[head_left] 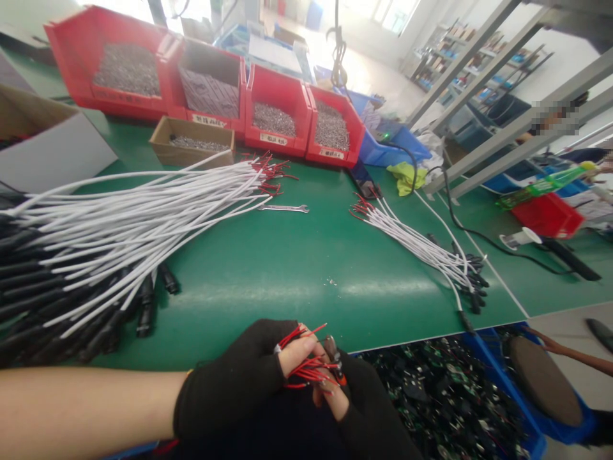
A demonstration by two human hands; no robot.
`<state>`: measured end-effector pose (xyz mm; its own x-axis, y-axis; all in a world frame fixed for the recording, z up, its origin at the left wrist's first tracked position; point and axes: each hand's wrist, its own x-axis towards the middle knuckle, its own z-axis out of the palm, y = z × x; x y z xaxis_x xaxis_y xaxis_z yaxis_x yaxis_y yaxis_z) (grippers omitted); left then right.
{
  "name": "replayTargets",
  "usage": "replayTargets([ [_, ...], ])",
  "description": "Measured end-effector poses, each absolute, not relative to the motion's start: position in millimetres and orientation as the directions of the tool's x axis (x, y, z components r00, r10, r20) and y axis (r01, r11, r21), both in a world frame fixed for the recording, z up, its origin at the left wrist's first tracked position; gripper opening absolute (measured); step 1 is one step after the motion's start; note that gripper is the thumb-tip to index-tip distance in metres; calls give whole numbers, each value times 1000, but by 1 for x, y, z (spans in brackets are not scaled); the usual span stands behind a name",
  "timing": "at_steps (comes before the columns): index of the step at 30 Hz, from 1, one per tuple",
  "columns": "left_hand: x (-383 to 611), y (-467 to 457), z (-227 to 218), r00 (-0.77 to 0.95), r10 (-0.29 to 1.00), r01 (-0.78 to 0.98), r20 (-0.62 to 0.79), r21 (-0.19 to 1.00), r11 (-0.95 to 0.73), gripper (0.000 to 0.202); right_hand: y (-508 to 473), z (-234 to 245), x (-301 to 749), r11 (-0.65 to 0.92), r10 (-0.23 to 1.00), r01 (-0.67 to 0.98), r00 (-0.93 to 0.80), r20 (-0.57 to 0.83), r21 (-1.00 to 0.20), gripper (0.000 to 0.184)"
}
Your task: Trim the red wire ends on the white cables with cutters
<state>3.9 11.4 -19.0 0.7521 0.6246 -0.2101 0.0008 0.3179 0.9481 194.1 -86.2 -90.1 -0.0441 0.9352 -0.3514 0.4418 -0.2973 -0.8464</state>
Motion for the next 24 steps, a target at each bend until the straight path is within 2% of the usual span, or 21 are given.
replayTargets([
  [3,4,12,-19,763,617,-40,-192,939,341,40,-78,-90,183,-309,935,432,-22,-353,-847,37],
  [11,3,14,-12,761,614,55,-208,964,259,41,-59,-101,149,-318,943,358,29,-330,-878,62],
  [19,4,13,-17,756,621,35,-208,960,279,40,-65,-84,156,-338,939,319,47,-341,-885,54],
  [24,4,13,-18,764,616,-7,-193,952,306,41,-65,-75,157,-339,939,304,48,-341,-891,63],
])
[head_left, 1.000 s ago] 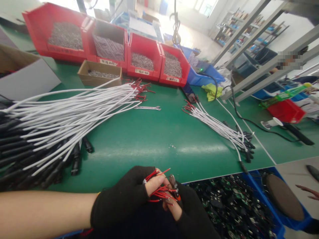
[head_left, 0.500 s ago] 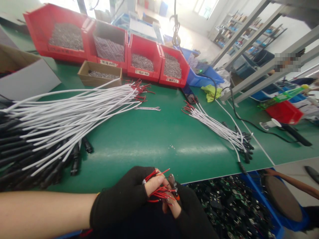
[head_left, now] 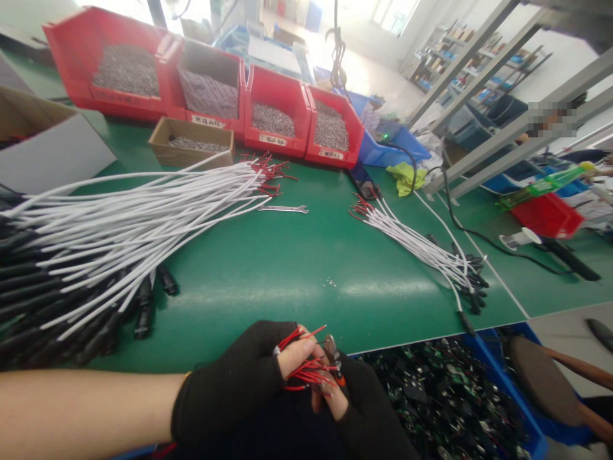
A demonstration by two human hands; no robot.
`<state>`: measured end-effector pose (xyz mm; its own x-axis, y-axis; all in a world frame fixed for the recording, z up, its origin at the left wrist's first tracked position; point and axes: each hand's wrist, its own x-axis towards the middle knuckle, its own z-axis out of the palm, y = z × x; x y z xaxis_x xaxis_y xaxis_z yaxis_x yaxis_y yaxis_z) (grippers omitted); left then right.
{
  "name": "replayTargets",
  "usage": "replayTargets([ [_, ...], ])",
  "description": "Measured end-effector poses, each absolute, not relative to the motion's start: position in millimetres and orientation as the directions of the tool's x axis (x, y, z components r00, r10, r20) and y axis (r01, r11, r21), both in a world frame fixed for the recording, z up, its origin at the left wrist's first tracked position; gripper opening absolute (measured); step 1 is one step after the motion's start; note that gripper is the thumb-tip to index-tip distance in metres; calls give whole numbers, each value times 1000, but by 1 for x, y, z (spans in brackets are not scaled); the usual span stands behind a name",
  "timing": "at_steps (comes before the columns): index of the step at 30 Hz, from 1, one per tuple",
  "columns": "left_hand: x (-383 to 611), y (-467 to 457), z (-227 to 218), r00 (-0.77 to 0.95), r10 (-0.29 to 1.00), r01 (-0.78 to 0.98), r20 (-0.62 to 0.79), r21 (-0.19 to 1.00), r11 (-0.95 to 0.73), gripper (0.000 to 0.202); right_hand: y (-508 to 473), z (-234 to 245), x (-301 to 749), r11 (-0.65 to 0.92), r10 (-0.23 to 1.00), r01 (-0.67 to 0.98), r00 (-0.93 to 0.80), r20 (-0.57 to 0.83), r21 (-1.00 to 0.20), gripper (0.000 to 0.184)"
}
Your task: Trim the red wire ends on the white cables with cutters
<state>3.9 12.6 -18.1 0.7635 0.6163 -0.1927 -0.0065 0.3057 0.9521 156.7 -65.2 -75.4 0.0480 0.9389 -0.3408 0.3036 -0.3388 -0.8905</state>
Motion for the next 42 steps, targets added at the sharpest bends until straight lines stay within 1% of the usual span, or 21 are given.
replayTargets([
  [2,4,13,-17,767,611,-5,-196,950,311,42,-65,-72,161,-335,941,303,57,-335,-892,65],
  [6,4,13,-17,763,614,0,-200,951,310,41,-63,-72,170,-349,936,327,71,-346,-878,60],
  [10,3,11,-20,769,609,-21,-195,944,329,41,-63,-80,171,-333,939,328,30,-343,-884,62],
  [13,2,11,-23,759,623,-18,-191,949,313,40,-67,-87,173,-331,941,340,44,-336,-880,60],
  [18,2,11,-23,747,633,0,-205,951,308,39,-77,-112,188,-351,937,383,142,-321,-855,50],
  [23,3,12,-19,748,621,34,-234,948,317,38,-80,-149,196,-339,941,380,147,-305,-861,57],
  [27,4,13,-17,752,620,32,-225,952,306,37,-78,-153,194,-325,946,363,131,-298,-873,58],
  [29,5,13,-17,765,612,-5,-202,948,319,40,-74,-147,192,-321,947,356,127,-295,-877,60],
  [32,7,12,-16,799,582,-119,-150,909,399,41,-68,-129,191,-325,945,351,136,-296,-878,63],
  [33,6,11,-16,799,582,-134,-154,897,421,41,-65,-119,192,-330,944,350,143,-298,-877,63],
  [34,6,11,-16,786,594,-122,-175,897,426,41,-63,-107,193,-335,942,351,148,-301,-875,62],
  [36,5,9,-18,741,632,-32,-226,929,370,42,-59,-80,195,-332,943,352,157,-294,-875,60],
  [38,3,9,-19,705,658,58,-264,947,317,43,-54,-52,194,-286,958,403,132,-254,-869,56],
  [40,3,9,-21,696,661,85,-280,946,312,44,-51,-31,190,-250,968,481,128,-215,-840,48],
  [42,3,10,-21,699,654,77,-288,940,332,45,-50,-21,186,-255,967,526,135,-217,-811,41],
])
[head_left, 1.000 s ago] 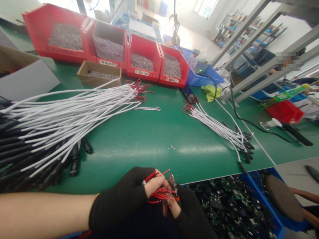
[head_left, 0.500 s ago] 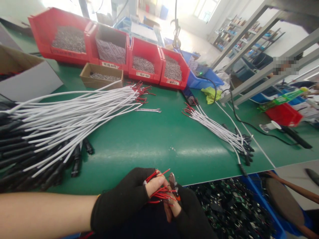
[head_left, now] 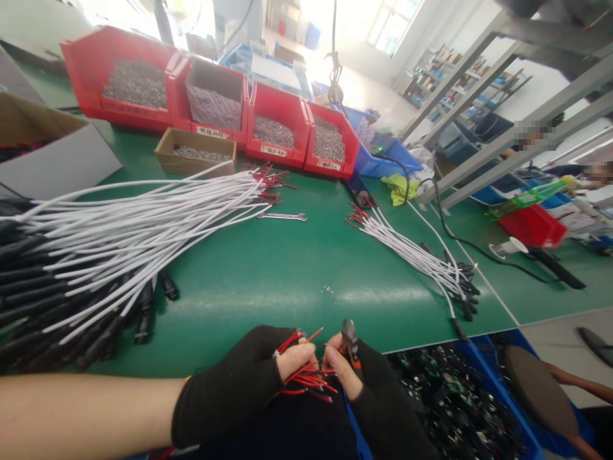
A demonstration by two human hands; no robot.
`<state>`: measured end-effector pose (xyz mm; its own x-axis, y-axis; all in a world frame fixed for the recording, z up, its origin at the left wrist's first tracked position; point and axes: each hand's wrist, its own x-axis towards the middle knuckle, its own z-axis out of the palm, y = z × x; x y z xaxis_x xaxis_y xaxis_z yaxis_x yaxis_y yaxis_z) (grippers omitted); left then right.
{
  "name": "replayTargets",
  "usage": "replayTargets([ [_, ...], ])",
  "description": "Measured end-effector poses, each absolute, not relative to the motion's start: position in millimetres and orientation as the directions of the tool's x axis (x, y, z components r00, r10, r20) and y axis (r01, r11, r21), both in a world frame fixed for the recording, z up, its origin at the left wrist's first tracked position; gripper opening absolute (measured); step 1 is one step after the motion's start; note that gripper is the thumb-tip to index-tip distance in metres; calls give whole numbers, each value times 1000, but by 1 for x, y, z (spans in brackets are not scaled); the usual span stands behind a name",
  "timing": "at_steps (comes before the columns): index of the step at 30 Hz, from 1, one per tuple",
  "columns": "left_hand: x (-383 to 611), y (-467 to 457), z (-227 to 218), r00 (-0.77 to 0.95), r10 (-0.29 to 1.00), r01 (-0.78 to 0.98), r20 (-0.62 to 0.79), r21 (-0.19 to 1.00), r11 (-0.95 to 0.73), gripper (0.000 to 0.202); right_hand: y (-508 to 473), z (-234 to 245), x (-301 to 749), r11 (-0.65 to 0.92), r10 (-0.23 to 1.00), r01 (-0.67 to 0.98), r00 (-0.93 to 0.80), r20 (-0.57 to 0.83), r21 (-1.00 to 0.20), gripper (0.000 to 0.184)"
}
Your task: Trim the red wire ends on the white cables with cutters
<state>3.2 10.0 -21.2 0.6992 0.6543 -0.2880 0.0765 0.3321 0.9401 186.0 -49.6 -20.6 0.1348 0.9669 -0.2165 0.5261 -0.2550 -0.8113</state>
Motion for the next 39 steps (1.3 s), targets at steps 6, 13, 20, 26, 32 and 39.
replayTargets([
  [6,3,12,-19,778,589,70,-219,962,265,45,-55,-33,191,-243,970,506,118,-213,-828,35],
  [13,2,14,-20,791,578,65,-199,968,243,46,-61,-56,180,-288,957,444,119,-263,-848,44],
  [20,2,14,-18,808,554,67,-201,965,254,44,-61,-30,179,-214,977,473,90,-195,-855,35],
  [26,1,13,-23,812,546,44,-207,954,296,44,-56,-11,184,-189,982,485,68,-179,-854,27],
  [32,1,13,-27,800,572,7,-181,956,293,43,-56,-8,170,-201,977,469,38,-208,-860,39],
  [39,2,13,-30,804,568,15,-177,961,277,45,-56,-10,182,-106,990,516,-26,-139,-850,29],
])
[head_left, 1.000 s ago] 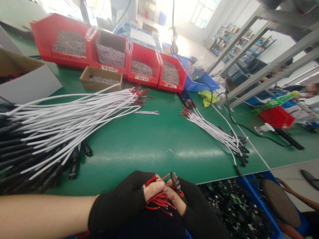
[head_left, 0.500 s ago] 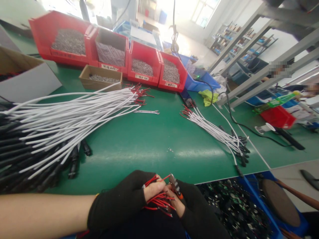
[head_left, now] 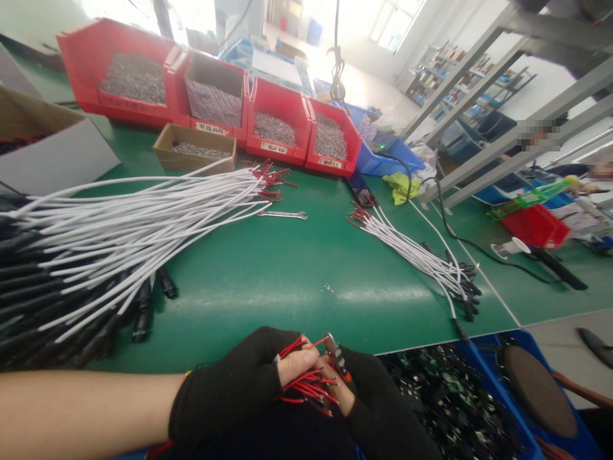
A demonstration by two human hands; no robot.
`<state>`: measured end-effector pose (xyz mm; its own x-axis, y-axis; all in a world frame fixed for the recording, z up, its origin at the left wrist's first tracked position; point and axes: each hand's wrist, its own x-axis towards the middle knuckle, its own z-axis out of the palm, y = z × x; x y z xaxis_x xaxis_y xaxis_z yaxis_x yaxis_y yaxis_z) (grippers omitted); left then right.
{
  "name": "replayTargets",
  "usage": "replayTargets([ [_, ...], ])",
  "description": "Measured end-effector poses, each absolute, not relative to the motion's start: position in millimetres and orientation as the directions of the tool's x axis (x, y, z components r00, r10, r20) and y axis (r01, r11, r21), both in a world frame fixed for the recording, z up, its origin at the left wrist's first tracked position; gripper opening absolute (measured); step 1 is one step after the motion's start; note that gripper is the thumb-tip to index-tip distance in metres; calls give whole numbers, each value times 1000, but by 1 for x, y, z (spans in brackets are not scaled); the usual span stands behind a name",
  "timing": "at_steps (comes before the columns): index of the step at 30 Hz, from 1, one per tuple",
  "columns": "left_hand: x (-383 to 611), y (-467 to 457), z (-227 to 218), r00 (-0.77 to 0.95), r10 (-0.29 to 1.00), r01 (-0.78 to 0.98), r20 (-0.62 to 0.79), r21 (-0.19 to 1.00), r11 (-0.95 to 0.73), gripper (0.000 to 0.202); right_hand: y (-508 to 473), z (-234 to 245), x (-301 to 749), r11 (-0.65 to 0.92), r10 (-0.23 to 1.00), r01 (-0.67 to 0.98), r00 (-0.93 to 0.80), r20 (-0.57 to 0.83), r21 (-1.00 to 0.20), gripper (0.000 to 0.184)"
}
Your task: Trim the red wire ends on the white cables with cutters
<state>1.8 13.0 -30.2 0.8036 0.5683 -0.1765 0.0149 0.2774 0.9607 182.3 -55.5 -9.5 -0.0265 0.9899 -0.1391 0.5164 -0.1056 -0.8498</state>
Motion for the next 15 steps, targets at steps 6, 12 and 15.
replayTargets([
  [6,1,12,-32,813,558,-7,-170,954,301,47,-58,-11,190,-44,993,606,-61,-102,-794,37],
  [12,0,13,-27,804,559,46,-203,958,282,47,-59,-9,188,-112,993,655,48,-107,-747,46],
  [15,0,14,-26,797,567,57,-208,960,273,46,-56,-6,184,-134,990,629,51,-130,-766,47],
])
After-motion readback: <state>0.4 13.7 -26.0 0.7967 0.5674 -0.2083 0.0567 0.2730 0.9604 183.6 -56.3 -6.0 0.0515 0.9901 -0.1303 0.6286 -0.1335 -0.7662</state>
